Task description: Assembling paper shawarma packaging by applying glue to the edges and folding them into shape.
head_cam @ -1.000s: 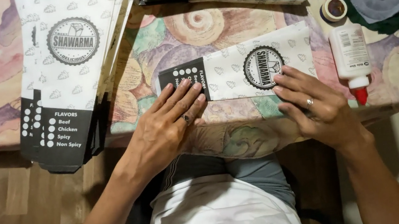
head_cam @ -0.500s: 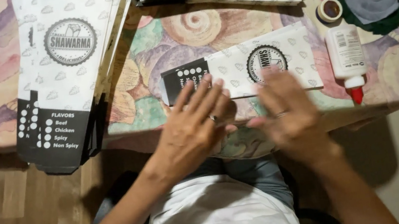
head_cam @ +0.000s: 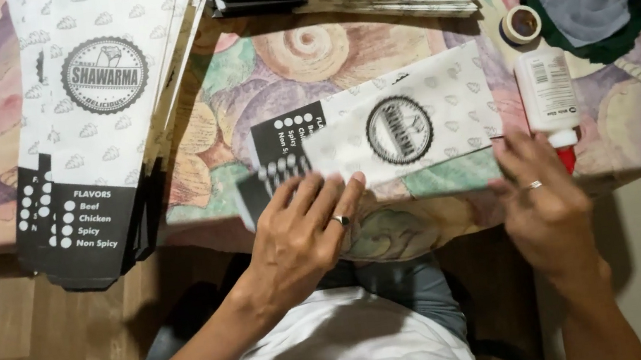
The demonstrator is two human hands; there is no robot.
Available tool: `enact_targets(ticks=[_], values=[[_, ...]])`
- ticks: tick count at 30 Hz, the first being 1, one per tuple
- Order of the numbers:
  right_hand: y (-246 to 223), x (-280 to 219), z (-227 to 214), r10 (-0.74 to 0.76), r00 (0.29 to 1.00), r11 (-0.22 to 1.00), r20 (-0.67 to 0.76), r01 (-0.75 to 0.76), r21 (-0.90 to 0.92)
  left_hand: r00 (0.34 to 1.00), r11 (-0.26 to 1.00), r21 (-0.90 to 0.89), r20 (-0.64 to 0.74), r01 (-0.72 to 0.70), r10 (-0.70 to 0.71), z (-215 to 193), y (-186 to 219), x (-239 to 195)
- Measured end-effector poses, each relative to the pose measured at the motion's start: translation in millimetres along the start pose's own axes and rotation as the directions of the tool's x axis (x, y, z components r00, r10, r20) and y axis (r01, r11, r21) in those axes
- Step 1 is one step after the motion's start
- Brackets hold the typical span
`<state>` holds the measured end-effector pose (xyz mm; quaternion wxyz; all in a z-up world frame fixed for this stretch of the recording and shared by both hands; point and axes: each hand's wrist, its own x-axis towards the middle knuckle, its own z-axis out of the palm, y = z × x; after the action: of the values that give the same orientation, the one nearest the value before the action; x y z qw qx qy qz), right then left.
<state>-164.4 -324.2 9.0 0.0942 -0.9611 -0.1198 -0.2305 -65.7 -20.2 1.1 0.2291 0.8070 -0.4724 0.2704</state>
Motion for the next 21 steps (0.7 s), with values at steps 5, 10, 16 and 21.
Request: enact_targets(ticks=[5,10,16,21], values=[[-9,33,-7,0.056,0.982,0.994,-0.179,-0.039,0.101,0.985,0.947,-0.298,-0.081,0.124,-0.154,-22,-26,1],[-12,44,14,-0.059,0.993,0.981,-0.099,0.076,0.179,0.620,0.570,-0.296,0.115,0.767,-0.776,-97,-98,-23],[-19,71,27,-0.242,0.964,0.945,-0.108,0.260,0.199,0.777,0.748,0.211,-0.170,0.630,-0.606,-114,-140,-55],[-15,78,29,-0.247,0.962,0.938,-0.116,0.267,0.219,0.760,0.429,0.740,-0.166,0.518,-0.629,-73,-127,-49]])
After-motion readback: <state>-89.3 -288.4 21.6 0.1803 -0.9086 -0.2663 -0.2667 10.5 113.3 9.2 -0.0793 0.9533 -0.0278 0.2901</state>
